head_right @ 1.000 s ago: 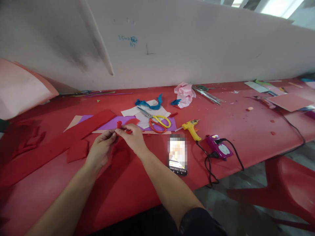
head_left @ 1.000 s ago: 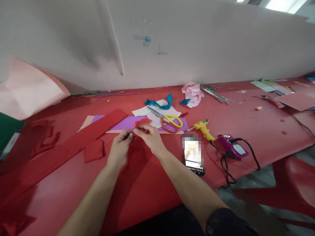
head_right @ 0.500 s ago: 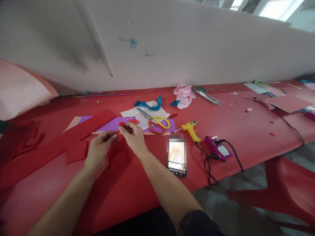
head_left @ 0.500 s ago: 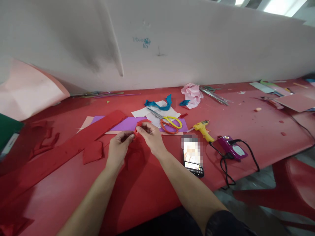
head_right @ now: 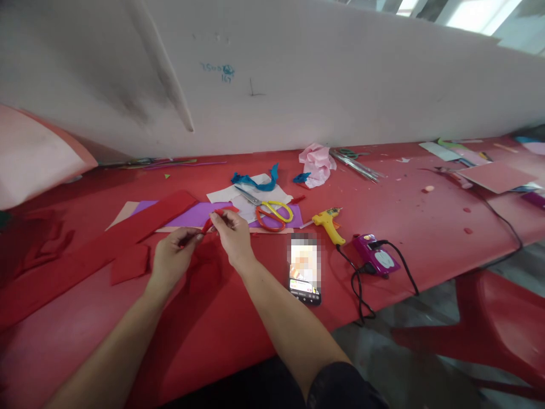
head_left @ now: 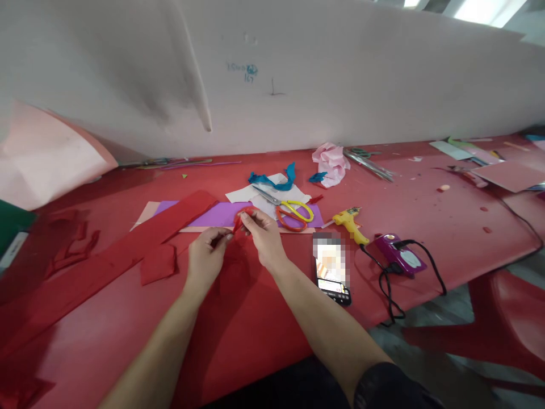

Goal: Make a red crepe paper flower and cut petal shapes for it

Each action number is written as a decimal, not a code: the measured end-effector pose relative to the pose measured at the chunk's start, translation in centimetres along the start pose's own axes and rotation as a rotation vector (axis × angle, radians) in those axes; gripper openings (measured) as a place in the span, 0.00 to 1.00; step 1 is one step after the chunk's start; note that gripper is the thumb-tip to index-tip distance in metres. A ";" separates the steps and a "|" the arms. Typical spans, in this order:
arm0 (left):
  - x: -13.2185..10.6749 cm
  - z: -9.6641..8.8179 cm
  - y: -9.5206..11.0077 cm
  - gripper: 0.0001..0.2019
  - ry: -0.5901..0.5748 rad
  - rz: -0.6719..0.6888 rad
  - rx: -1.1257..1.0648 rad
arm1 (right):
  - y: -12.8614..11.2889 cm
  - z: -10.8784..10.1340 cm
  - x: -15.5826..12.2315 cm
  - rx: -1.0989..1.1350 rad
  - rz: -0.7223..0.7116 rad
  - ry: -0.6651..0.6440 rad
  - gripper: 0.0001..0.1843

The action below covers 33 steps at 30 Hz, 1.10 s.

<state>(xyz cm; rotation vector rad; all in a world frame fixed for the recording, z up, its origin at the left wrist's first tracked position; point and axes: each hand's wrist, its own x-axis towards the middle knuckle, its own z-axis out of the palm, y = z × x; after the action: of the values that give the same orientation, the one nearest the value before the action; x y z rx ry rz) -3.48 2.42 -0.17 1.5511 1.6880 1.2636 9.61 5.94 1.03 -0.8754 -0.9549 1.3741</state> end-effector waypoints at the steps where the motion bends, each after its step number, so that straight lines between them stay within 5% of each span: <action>1: 0.0 0.0 0.1 0.08 -0.004 0.020 0.024 | 0.0 0.0 0.0 0.008 0.006 0.018 0.10; 14: -0.1 -0.3 0.5 0.06 -0.010 0.052 0.055 | 0.5 -0.2 0.2 0.083 0.141 0.100 0.11; 24: -0.4 0.0 0.1 0.07 0.041 0.102 0.062 | 0.7 0.4 -0.5 0.016 0.137 -0.110 0.11; 33: -1.1 -0.4 -1.1 0.07 0.197 0.525 0.591 | 1.9 0.9 -1.1 0.087 0.158 -0.075 0.15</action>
<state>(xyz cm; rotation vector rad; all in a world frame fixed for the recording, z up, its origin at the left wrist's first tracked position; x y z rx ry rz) -4.09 1.33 -1.24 2.4079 1.9711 1.2472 8.07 4.87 -0.38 -0.8534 -0.8904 1.5812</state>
